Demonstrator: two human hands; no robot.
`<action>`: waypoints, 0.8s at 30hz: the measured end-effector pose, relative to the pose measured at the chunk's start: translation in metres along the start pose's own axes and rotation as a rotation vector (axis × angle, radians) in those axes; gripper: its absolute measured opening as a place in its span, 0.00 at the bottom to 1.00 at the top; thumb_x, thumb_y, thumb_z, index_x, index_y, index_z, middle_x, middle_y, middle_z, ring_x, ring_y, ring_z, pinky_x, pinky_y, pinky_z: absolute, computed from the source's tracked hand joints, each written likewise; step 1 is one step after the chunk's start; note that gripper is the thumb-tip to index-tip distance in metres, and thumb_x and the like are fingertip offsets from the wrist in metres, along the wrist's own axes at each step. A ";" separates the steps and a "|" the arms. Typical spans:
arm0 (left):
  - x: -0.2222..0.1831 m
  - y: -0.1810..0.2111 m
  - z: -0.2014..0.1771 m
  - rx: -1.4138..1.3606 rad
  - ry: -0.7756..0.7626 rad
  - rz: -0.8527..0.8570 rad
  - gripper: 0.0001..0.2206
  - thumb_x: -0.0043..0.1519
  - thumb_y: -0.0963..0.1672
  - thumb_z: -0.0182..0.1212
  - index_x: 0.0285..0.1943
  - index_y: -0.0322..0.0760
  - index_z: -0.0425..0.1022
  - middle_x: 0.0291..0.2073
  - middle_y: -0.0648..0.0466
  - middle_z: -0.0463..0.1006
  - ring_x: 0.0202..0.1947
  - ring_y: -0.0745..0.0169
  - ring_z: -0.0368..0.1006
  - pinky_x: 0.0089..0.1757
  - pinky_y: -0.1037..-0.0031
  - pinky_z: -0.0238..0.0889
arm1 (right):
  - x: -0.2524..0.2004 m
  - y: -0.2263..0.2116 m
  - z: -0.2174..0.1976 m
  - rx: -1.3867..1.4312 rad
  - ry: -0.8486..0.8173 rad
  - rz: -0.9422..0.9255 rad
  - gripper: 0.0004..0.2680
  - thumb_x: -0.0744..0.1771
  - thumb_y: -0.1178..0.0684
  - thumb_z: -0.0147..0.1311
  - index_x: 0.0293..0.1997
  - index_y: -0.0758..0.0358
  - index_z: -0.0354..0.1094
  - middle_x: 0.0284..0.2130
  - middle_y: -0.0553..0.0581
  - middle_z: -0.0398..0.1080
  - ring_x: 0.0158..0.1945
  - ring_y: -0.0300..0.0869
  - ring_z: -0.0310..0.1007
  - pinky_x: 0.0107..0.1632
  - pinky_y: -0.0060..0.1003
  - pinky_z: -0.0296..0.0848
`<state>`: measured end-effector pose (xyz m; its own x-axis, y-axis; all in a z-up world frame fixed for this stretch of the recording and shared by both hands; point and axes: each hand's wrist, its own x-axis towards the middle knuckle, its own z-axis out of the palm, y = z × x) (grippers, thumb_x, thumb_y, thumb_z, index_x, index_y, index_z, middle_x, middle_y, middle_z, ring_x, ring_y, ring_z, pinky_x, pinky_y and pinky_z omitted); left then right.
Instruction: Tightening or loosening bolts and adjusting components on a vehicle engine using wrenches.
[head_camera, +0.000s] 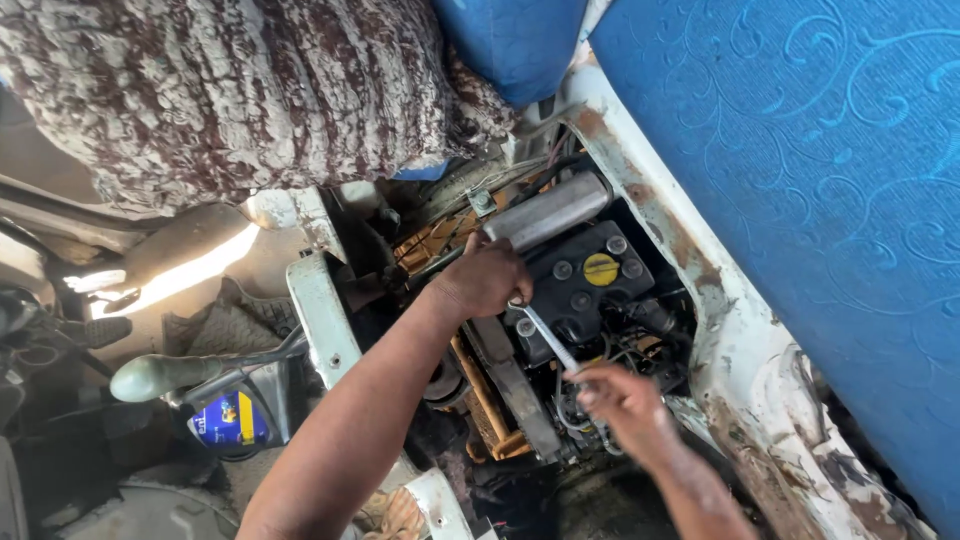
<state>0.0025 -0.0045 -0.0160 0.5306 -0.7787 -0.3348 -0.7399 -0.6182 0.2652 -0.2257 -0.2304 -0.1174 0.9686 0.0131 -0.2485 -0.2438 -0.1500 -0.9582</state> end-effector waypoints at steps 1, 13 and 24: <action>-0.003 0.002 -0.004 0.000 0.002 0.004 0.07 0.57 0.44 0.67 0.39 0.59 0.85 0.39 0.65 0.81 0.55 0.61 0.67 0.59 0.51 0.48 | -0.008 0.002 0.021 -0.002 0.004 0.000 0.07 0.66 0.59 0.56 0.46 0.59 0.76 0.40 0.56 0.80 0.26 0.34 0.76 0.27 0.25 0.80; -0.004 -0.002 -0.004 -0.051 -0.015 -0.054 0.08 0.59 0.44 0.65 0.40 0.61 0.85 0.41 0.68 0.81 0.56 0.64 0.66 0.58 0.55 0.49 | -0.022 -0.077 0.184 0.524 -0.061 0.138 0.21 0.70 0.44 0.46 0.71 0.57 0.57 0.50 0.57 0.67 0.51 0.36 0.71 0.53 0.37 0.76; -0.007 -0.002 -0.004 -0.033 -0.030 -0.019 0.11 0.56 0.43 0.67 0.39 0.65 0.86 0.43 0.68 0.78 0.59 0.59 0.64 0.61 0.52 0.45 | -0.036 -0.026 0.074 1.066 -0.151 0.136 0.16 0.70 0.38 0.49 0.37 0.64 0.69 0.24 0.53 0.64 0.24 0.37 0.65 0.42 0.53 0.79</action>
<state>0.0021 0.0013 -0.0103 0.5316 -0.7634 -0.3669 -0.7155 -0.6366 0.2878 -0.2576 -0.1534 -0.0944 0.9319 0.1935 -0.3068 -0.3367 0.7760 -0.5333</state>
